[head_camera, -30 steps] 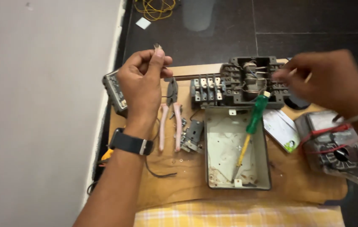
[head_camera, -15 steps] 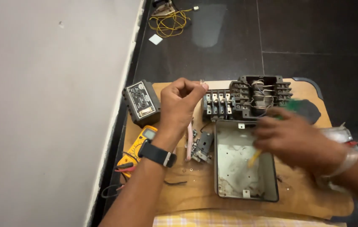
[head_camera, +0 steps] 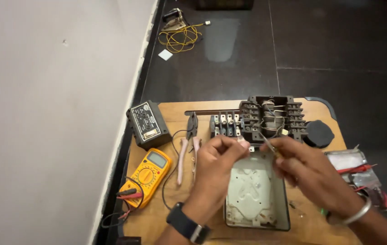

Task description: Disassembling and inspecting an electrical contactor and related components on a small wooden table.

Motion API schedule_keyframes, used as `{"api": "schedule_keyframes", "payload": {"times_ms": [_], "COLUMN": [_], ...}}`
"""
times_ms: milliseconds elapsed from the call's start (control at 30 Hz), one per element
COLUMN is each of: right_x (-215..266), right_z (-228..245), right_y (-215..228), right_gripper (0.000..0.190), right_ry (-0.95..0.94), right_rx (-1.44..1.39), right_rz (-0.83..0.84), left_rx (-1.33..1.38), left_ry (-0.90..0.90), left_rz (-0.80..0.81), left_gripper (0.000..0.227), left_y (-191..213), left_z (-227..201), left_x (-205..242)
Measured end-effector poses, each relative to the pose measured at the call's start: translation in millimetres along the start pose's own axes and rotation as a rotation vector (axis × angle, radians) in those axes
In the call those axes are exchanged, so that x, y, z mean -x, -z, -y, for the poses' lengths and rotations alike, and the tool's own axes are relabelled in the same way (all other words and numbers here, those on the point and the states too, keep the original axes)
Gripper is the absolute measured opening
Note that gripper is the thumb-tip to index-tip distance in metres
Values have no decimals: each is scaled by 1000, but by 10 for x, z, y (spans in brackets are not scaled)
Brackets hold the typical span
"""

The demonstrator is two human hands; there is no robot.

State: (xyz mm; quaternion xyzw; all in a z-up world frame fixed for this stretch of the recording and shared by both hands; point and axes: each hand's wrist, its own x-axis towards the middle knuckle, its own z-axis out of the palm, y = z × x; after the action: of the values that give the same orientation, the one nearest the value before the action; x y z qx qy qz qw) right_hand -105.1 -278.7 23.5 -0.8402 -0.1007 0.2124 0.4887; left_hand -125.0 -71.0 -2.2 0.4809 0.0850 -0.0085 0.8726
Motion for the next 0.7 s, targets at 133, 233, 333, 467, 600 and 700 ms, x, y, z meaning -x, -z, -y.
{"api": "schedule_keyframes", "payload": {"times_ms": [133, 233, 333, 467, 600, 700], "right_x": [-127, -142, -110, -87, -92, -118], "right_z": [-30, -270, -129, -165, -147, -84], "right_y": [-15, -25, -4, -5, -33, -71], "right_gripper": [29, 32, 30, 37, 31, 32], "right_ry": [-135, 186, 237, -28, 114, 322], "right_rx": [66, 214, 211, -283, -239, -174], "right_rz": [-107, -45, -67, 41, 108, 132], "left_rx": [22, -79, -218, -190, -64, -125], "left_ry": [45, 43, 41, 56, 88, 75], "left_rz": [25, 62, 122, 180, 164, 106], "left_gripper": [10, 10, 12, 11, 13, 15], "left_y": [-29, -35, -57, -56, -64, -52], "left_z": [71, 28, -31, 0, -1, 39], "left_x": [34, 73, 53, 47, 52, 45]}}
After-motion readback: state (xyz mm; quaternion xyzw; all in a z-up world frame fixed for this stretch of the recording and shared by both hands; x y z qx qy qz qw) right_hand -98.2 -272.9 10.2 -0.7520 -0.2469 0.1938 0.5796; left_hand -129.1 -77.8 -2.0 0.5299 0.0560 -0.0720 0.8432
